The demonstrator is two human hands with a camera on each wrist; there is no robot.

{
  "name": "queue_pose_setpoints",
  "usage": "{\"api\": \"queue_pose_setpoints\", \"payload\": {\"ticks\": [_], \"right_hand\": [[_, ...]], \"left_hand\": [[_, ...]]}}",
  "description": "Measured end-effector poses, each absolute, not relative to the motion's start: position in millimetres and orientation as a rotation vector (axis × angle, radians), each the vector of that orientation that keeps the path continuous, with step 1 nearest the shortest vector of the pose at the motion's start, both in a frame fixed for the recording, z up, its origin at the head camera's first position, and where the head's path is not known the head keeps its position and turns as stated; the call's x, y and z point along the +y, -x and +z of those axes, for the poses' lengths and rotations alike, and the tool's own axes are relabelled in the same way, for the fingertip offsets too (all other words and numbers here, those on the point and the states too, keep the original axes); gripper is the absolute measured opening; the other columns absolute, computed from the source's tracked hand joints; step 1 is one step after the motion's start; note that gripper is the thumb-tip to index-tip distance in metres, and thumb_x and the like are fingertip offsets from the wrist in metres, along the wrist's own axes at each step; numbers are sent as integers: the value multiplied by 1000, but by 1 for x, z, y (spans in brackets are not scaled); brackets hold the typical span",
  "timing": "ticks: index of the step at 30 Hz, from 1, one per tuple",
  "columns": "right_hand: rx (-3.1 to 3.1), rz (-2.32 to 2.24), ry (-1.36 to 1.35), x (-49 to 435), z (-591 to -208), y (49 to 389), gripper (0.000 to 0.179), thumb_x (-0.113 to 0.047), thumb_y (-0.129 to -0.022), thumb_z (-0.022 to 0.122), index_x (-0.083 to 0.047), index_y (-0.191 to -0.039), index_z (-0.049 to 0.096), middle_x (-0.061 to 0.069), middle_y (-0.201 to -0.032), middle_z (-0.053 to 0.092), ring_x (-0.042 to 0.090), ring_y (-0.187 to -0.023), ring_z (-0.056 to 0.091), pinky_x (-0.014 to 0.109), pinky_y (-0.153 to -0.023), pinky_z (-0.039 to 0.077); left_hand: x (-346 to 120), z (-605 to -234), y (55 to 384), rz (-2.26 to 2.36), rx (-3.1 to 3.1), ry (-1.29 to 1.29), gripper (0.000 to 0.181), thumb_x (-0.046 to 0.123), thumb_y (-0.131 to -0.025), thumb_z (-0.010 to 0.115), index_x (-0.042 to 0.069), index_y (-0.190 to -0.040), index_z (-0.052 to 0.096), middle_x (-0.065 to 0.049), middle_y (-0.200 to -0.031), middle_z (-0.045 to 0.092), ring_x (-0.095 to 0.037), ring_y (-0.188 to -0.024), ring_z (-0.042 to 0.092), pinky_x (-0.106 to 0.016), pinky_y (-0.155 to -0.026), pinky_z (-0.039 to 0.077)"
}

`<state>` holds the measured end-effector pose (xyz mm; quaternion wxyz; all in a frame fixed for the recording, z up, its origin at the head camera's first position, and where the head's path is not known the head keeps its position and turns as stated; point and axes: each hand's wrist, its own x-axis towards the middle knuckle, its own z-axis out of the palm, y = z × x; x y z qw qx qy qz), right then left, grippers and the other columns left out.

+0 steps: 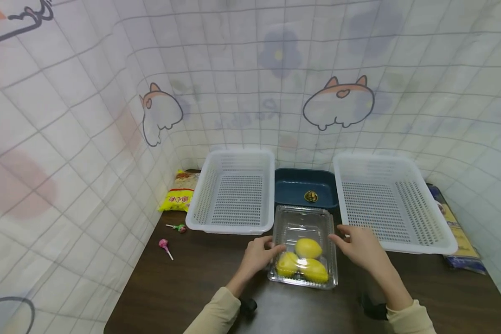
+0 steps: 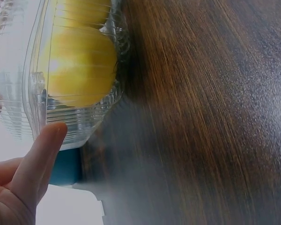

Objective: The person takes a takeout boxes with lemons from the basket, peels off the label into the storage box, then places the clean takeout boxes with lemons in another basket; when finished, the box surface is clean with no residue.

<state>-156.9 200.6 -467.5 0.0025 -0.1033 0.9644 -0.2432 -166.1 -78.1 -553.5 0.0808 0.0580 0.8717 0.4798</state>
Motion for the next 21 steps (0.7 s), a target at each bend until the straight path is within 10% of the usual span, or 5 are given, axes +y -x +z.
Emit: {"api": "queue_pose_setpoints", "payload": {"ticks": [21], "right_hand": [[2769, -891, -63, 191, -527, 135, 87, -53, -92, 62, 20, -136, 44, 30, -109, 72, 41, -93, 73, 48, -75, 59]], "left_hand": [[-76, -557, 169, 1438, 2606, -172, 38, 42, -89, 72, 8, -106, 72, 0, -73, 66, -5, -54, 47, -21, -50, 40]]}}
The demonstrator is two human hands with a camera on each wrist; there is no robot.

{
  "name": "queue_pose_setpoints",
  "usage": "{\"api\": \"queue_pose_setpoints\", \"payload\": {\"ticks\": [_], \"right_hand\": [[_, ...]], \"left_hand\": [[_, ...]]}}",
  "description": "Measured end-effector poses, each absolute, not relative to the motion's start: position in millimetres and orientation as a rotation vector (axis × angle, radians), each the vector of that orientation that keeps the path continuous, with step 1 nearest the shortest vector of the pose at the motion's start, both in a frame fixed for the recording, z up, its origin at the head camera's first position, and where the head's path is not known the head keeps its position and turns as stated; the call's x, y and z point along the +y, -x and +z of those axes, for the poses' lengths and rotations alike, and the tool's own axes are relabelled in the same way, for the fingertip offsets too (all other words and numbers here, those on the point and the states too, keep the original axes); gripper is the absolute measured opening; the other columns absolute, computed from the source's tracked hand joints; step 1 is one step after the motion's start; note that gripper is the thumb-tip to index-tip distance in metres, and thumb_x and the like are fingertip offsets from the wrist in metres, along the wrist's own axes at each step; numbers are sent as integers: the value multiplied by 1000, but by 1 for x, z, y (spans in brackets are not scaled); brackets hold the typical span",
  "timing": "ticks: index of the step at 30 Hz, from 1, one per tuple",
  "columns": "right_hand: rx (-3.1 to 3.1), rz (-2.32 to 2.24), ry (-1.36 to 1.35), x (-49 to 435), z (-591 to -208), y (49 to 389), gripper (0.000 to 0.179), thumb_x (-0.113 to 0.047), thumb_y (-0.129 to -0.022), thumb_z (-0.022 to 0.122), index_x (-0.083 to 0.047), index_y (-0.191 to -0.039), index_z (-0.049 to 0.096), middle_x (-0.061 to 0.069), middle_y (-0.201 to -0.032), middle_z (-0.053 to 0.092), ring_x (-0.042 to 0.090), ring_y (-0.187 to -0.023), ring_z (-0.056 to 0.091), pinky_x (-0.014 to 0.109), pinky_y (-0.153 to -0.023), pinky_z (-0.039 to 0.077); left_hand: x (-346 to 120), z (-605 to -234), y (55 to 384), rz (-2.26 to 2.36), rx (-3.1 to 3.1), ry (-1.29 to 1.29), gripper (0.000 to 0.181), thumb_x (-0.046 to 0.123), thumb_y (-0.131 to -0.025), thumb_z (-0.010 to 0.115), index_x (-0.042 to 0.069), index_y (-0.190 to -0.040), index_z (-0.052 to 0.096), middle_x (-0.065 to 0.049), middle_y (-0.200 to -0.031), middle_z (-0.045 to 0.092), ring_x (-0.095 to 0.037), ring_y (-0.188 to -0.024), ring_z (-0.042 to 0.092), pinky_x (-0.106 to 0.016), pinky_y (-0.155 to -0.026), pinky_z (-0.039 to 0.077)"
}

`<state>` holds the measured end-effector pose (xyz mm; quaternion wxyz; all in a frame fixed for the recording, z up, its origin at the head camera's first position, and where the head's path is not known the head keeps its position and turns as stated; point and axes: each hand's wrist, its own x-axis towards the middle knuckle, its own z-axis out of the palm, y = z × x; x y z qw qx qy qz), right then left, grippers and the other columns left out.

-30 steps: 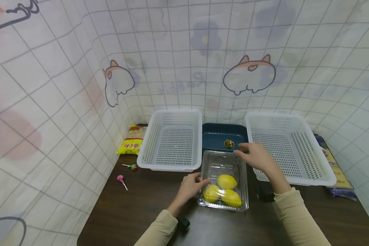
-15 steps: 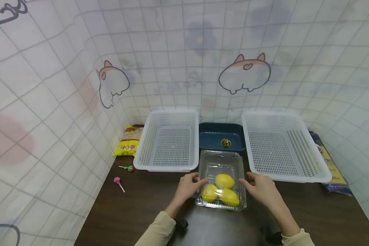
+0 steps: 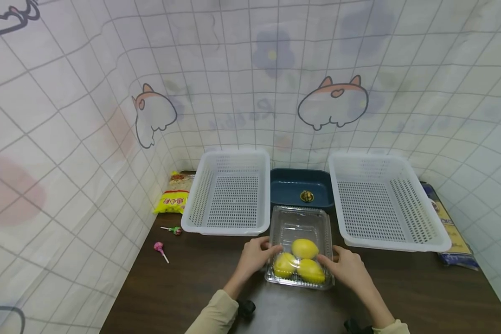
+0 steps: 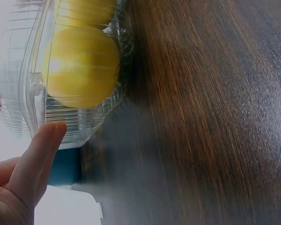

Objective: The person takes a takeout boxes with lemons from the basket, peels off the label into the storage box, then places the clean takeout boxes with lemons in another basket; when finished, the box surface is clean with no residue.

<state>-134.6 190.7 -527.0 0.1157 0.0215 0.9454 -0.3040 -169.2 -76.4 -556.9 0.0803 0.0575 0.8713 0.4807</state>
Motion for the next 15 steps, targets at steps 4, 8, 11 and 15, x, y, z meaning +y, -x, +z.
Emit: {"api": "queue_pose_setpoints", "payload": {"ticks": [4, 8, 11, 15], "right_hand": [[2738, -941, -68, 191, -528, 134, 88, -54, -92, 63, 20, -137, 44, 27, -107, 73, 38, -93, 74, 46, -75, 60], [2719, -982, -53, 191, -528, 133, 88, -52, -90, 66, 19, -139, 43, 21, -103, 76, 33, -93, 74, 44, -75, 59], [2709, -999, -37, 192, -528, 132, 88, -48, -89, 69, 18, -140, 42, 19, -102, 77, 30, -94, 74, 44, -77, 58], [2692, -1013, -23, 194, -527, 130, 91, -47, -87, 71, 20, -141, 39, 22, -105, 76, 35, -101, 73, 48, -82, 58]], "left_hand": [[-77, -558, 169, 1466, 2597, -164, 48, 44, -88, 73, 4, -114, 71, -5, -80, 71, -7, -58, 51, -22, -53, 43], [-77, -559, 169, 1478, 2596, -157, 55, 50, -86, 73, 3, -114, 71, -7, -82, 72, -7, -59, 51, -22, -53, 43], [-76, -559, 169, 1480, 2594, -147, 55, 50, -86, 73, 3, -115, 71, -7, -82, 72, -7, -59, 52, -22, -54, 44], [-75, -559, 168, 1477, 2607, -138, 54, 46, -87, 73, 3, -120, 70, -7, -86, 74, -7, -62, 55, -22, -57, 47]]}}
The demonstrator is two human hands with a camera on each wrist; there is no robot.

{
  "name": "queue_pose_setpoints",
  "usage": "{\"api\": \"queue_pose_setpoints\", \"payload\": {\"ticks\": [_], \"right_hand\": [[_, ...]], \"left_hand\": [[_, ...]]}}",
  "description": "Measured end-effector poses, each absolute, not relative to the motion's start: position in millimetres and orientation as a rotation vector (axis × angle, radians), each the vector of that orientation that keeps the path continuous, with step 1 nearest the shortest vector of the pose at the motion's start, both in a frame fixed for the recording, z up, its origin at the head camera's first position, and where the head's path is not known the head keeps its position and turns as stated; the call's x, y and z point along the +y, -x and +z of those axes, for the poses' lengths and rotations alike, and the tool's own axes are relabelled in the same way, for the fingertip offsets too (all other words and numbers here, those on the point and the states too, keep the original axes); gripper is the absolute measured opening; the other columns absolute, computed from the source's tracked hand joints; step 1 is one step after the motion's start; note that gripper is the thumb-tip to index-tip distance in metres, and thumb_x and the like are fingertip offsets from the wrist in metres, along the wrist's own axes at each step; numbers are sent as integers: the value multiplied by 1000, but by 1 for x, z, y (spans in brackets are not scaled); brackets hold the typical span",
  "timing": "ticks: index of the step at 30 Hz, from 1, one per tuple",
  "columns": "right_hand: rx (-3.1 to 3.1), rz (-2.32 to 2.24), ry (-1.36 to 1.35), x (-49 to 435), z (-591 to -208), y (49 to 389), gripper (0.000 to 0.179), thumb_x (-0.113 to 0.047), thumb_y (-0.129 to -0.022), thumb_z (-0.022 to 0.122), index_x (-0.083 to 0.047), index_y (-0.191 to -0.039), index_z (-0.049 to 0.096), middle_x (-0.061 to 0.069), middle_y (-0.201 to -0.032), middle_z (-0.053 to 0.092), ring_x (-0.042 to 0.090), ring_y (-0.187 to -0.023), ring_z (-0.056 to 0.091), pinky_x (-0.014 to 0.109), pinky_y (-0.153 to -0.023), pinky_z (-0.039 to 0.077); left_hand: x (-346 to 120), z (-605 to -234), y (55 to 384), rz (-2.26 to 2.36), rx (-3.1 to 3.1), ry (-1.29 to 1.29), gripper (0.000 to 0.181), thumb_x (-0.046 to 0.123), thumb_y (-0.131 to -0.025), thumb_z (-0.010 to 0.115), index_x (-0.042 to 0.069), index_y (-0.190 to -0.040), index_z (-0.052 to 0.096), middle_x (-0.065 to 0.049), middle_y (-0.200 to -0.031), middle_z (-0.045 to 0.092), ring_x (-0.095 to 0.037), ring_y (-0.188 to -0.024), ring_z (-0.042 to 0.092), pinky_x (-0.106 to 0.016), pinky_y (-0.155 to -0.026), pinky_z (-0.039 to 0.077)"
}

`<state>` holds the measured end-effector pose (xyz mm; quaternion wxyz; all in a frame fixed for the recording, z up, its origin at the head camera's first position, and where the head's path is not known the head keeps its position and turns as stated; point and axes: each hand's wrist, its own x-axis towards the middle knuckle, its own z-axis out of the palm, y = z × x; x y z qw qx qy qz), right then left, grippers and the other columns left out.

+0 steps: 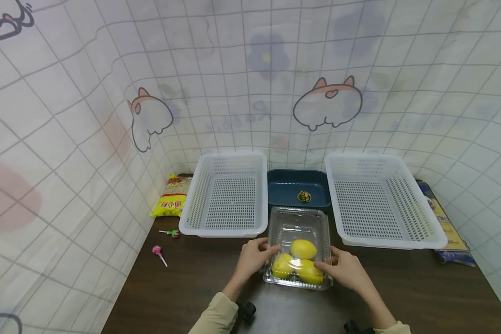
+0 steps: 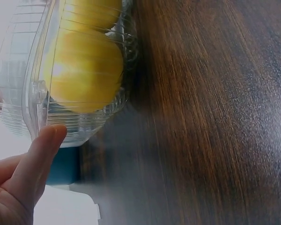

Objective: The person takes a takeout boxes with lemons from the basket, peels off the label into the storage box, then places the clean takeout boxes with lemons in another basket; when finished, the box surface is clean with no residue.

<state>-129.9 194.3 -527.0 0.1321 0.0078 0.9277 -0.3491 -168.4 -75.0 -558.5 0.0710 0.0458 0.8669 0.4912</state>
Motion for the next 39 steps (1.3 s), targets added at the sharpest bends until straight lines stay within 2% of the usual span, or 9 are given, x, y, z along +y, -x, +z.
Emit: {"api": "queue_pose_setpoints", "payload": {"ticks": [5, 10, 15, 24, 28, 33, 36, 39], "right_hand": [[2674, -1009, -26, 195, -525, 128, 97, -51, -85, 72, 19, -142, 38, 25, -112, 73, 41, -112, 68, 53, -90, 56], [2681, -1002, -12, 196, -519, 125, 101, -53, -83, 74, 19, -142, 37, 27, -113, 72, 43, -110, 68, 54, -88, 56], [2692, -998, 9, 198, -514, 122, 101, -53, -81, 76, 20, -141, 39, 27, -112, 72, 44, -110, 68, 55, -88, 55], [2681, -1003, 13, 201, -499, 119, 100, -53, -82, 75, 17, -143, 39, 28, -113, 72, 41, -106, 70, 53, -85, 57], [2687, -977, 8, 202, -490, 119, 103, -57, -82, 73, 15, -145, 37, 29, -117, 70, 40, -106, 71, 52, -85, 57], [2713, -996, 29, 202, -474, 117, 102, -56, -81, 74, 12, -147, 36, 26, -117, 71, 39, -107, 71, 49, -84, 58], [2713, -1052, 39, 203, -467, 115, 100, -55, -83, 73, 9, -150, 35, 25, -119, 71, 38, -110, 70, 48, -85, 58], [2724, -1084, 23, 206, -460, 115, 96, -56, -86, 70, 7, -150, 35, 26, -122, 69, 39, -113, 69, 47, -85, 58]], "left_hand": [[-76, -558, 165, 1461, 2640, -146, 54, 43, -87, 74, 3, -123, 69, -8, -92, 75, -7, -65, 58, -25, -64, 52], [-76, -557, 161, 1476, 2628, -147, 58, 41, -87, 74, 2, -128, 65, -11, -99, 75, -7, -66, 62, -32, -72, 56], [-75, -557, 157, 1521, 2570, -123, 61, 43, -87, 74, 1, -131, 63, -13, -102, 74, -7, -56, 63, -27, -67, 55], [-74, -546, 150, 1594, 2558, -97, 59, 47, -84, 76, 6, -126, 68, -13, -99, 74, -7, -54, 63, -25, -54, 52], [-74, -536, 149, 1603, 2601, -87, 59, 49, -82, 77, 9, -125, 69, -12, -100, 75, -5, -55, 64, -23, -55, 52], [-74, -524, 148, 1638, 2637, -90, 53, 49, -80, 78, 12, -117, 73, -6, -89, 75, 0, -57, 62, -21, -56, 49], [-73, -514, 147, 1691, 2616, -103, 50, 48, -79, 80, 13, -114, 74, -6, -86, 76, -2, -59, 64, -21, -56, 50], [-73, -503, 147, 1745, 2574, -121, 53, 47, -80, 80, 12, -118, 72, -8, -90, 76, -4, -63, 68, -22, -58, 53]]}}
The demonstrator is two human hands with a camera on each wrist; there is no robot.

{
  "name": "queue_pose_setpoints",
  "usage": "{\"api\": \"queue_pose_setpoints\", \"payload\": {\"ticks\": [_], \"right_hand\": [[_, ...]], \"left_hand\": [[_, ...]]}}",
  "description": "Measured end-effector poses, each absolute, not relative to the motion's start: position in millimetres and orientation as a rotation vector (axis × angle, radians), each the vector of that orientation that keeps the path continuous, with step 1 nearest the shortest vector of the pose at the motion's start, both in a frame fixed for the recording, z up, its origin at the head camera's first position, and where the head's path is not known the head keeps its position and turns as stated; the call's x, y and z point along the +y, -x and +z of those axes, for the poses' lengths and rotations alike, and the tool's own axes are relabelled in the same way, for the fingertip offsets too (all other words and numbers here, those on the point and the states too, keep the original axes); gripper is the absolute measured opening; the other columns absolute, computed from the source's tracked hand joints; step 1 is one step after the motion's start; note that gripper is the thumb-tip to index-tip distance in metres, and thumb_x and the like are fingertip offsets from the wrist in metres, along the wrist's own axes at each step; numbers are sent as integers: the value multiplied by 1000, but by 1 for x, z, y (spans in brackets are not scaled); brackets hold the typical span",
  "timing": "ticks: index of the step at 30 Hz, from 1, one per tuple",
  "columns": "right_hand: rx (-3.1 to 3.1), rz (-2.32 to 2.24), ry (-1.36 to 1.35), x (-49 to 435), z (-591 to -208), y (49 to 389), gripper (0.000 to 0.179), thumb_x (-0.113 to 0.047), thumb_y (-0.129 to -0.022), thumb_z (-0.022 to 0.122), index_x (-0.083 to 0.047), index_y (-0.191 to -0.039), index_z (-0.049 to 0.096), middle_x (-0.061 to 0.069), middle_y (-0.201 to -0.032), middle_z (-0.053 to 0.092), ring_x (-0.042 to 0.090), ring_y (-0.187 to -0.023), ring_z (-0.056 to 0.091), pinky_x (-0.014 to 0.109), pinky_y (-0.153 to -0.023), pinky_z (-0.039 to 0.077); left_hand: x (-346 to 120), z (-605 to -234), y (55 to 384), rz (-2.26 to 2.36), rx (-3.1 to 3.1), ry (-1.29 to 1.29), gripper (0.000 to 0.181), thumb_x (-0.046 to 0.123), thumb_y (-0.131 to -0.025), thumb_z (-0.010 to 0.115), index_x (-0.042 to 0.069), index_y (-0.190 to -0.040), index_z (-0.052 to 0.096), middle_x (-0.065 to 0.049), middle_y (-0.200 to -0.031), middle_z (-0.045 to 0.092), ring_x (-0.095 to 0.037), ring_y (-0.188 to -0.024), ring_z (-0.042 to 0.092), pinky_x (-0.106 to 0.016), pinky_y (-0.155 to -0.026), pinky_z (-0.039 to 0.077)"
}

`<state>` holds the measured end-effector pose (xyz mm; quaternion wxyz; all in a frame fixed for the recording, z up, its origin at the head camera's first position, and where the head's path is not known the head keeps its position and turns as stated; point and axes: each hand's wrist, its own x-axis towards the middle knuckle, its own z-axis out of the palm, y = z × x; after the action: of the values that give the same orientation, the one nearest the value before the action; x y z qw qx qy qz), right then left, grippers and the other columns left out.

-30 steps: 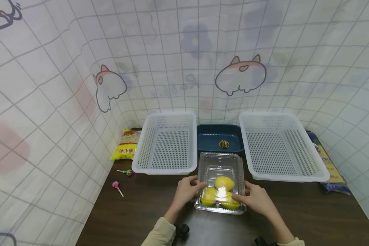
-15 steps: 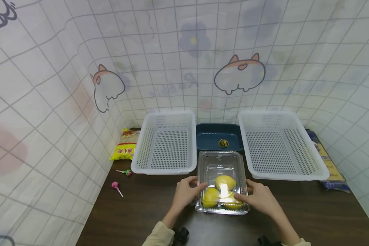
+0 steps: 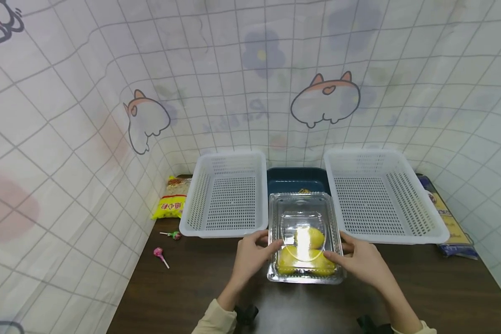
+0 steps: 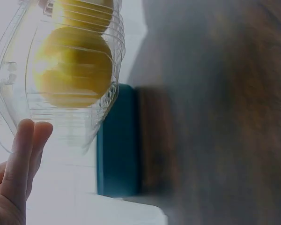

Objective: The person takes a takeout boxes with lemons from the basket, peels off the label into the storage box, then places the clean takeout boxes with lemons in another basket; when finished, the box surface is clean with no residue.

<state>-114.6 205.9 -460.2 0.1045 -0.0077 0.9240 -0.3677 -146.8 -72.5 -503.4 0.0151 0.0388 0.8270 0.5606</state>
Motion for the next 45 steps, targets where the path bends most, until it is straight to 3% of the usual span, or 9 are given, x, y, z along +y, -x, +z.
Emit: {"api": "queue_pose_setpoints", "payload": {"ticks": [7, 18, 24, 32, 39, 45], "right_hand": [[2709, -1150, -56, 219, -445, 115, 89, -57, -91, 63, 2, -152, 35, 32, -135, 58, 46, -123, 61, 50, -86, 58], [2712, -1312, -85, 244, -428, 126, 82, -52, -98, 55, 1, -154, 30, 32, -144, 49, 50, -130, 53, 61, -97, 50], [2684, -1317, -155, 262, -424, 130, 85, -55, -99, 49, 2, -156, 21, 34, -149, 41, 55, -135, 43, 70, -102, 41], [2712, -1315, -155, 284, -418, 136, 84, -52, -101, 45, 3, -157, 16, 38, -152, 33, 58, -136, 37, 72, -102, 38], [2881, -1227, -128, 303, -415, 146, 83, -48, -99, 53, 8, -153, 25, 40, -146, 40, 60, -125, 48, 68, -93, 48], [2923, -1158, -45, 321, -416, 157, 82, -41, -98, 58, 16, -148, 27, 44, -143, 39, 63, -122, 47, 66, -90, 50]], "left_hand": [[-66, -484, 151, 1785, 2473, -188, 62, 47, -84, 76, 8, -131, 64, -12, -104, 72, -11, -74, 74, -23, -65, 57], [-39, -467, 172, 1891, 2362, -303, 59, 40, -86, 76, 10, -134, 62, -14, -108, 73, -15, -79, 76, -27, -71, 60], [-20, -461, 183, 1930, 2270, -395, 63, 38, -87, 75, 9, -140, 56, -14, -115, 71, -18, -87, 76, -40, -77, 62], [6, -454, 196, 1882, 2295, -409, 62, 39, -89, 74, 16, -143, 54, -12, -125, 69, -19, -92, 77, -28, -75, 61], [30, -445, 207, 1849, 2333, -407, 64, 39, -89, 74, 12, -143, 54, -14, -131, 67, -20, -96, 77, -25, -75, 60], [51, -445, 220, 1724, 2465, -527, 63, 38, -93, 69, 8, -145, 51, -14, -131, 67, -20, -99, 75, -20, -74, 59]]}}
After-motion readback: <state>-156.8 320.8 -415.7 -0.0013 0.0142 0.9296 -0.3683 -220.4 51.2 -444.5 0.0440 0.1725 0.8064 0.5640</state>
